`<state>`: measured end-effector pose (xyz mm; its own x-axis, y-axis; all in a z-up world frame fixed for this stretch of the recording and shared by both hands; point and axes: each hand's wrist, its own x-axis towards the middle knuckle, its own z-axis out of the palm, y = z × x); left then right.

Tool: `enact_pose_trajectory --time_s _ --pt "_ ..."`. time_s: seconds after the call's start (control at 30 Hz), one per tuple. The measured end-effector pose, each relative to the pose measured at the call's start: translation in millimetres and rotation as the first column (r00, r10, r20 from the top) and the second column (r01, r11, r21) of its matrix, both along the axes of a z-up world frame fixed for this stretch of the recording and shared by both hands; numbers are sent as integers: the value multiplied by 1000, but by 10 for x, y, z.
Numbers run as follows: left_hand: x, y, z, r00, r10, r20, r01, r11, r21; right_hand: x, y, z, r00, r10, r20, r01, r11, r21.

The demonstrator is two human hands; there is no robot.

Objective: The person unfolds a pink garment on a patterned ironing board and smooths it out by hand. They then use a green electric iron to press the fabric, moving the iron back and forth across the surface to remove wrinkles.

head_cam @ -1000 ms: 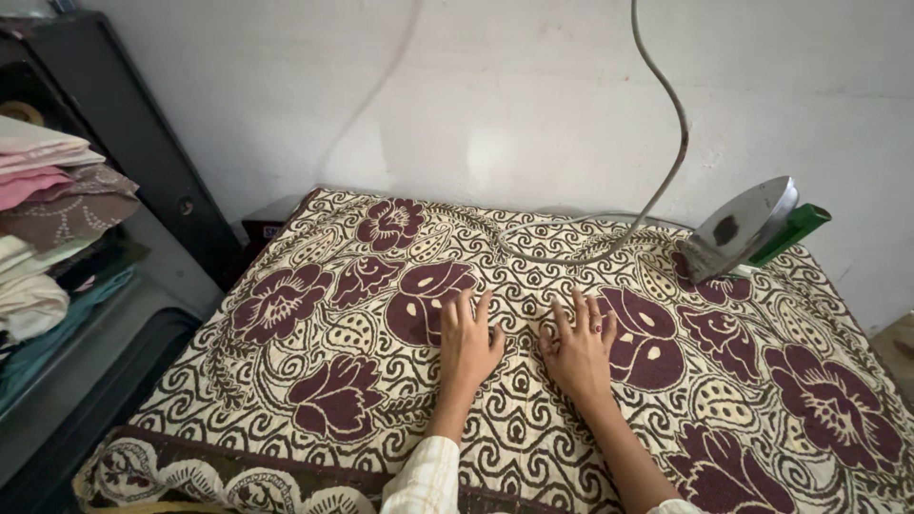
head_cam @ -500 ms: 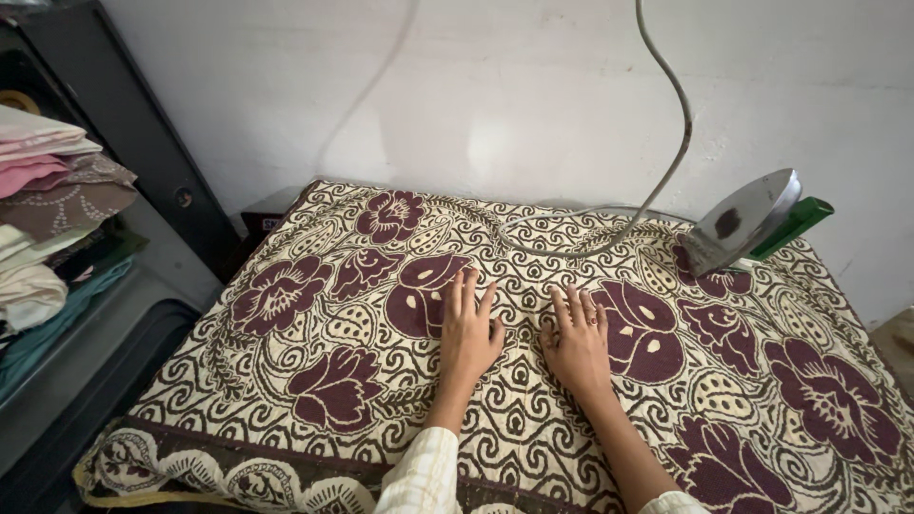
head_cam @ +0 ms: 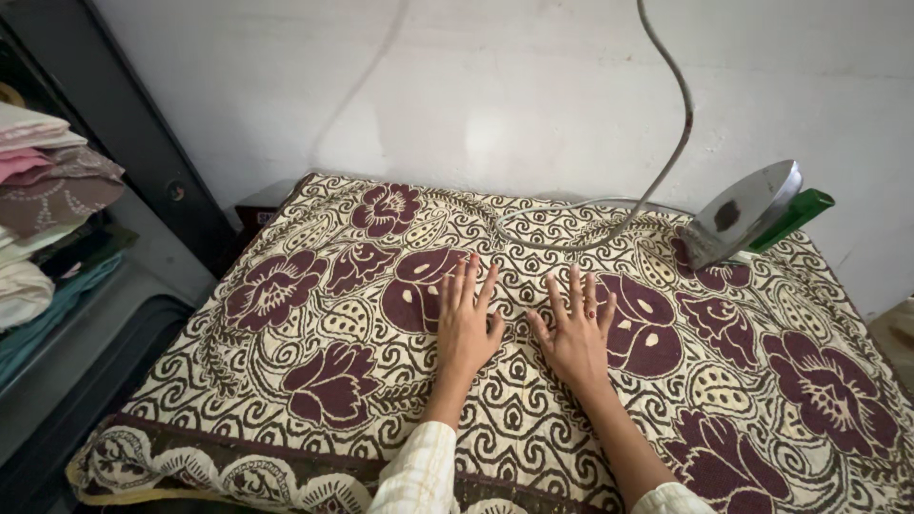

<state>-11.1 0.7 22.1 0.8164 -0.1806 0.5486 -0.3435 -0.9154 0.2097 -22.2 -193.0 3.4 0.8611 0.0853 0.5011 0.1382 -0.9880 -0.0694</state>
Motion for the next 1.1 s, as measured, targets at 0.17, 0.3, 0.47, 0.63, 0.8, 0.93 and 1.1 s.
enact_pose_trajectory --time_s 0.17,0.3,0.47,0.63,0.8,0.93,1.1 --pt "39 4 66 953 107 -282 -87 993 83 35 -2 11 980 -24 -196 31 999 34" --pt "102 -9 44 878 145 -457 -76 983 166 73 -29 -37 965 -30 -262 31 1000 -1" --pt "124 -10 6 877 148 -457 -81 983 163 116 -36 -30 890 -67 -451 58 998 -33" --pt "105 15 -35 901 119 -417 -85 991 99 111 -8 15 885 -80 -458 68 997 -42" --pt "111 13 -63 905 107 -411 -80 993 82 101 5 79 855 -100 -509 78 995 -64" --pt "148 -2 -51 886 118 -448 -72 990 118 84 20 110 839 -116 -532 82 993 -88" --pt "137 5 -56 893 109 -436 -70 992 105 68 16 117 844 -103 -526 79 995 -67"
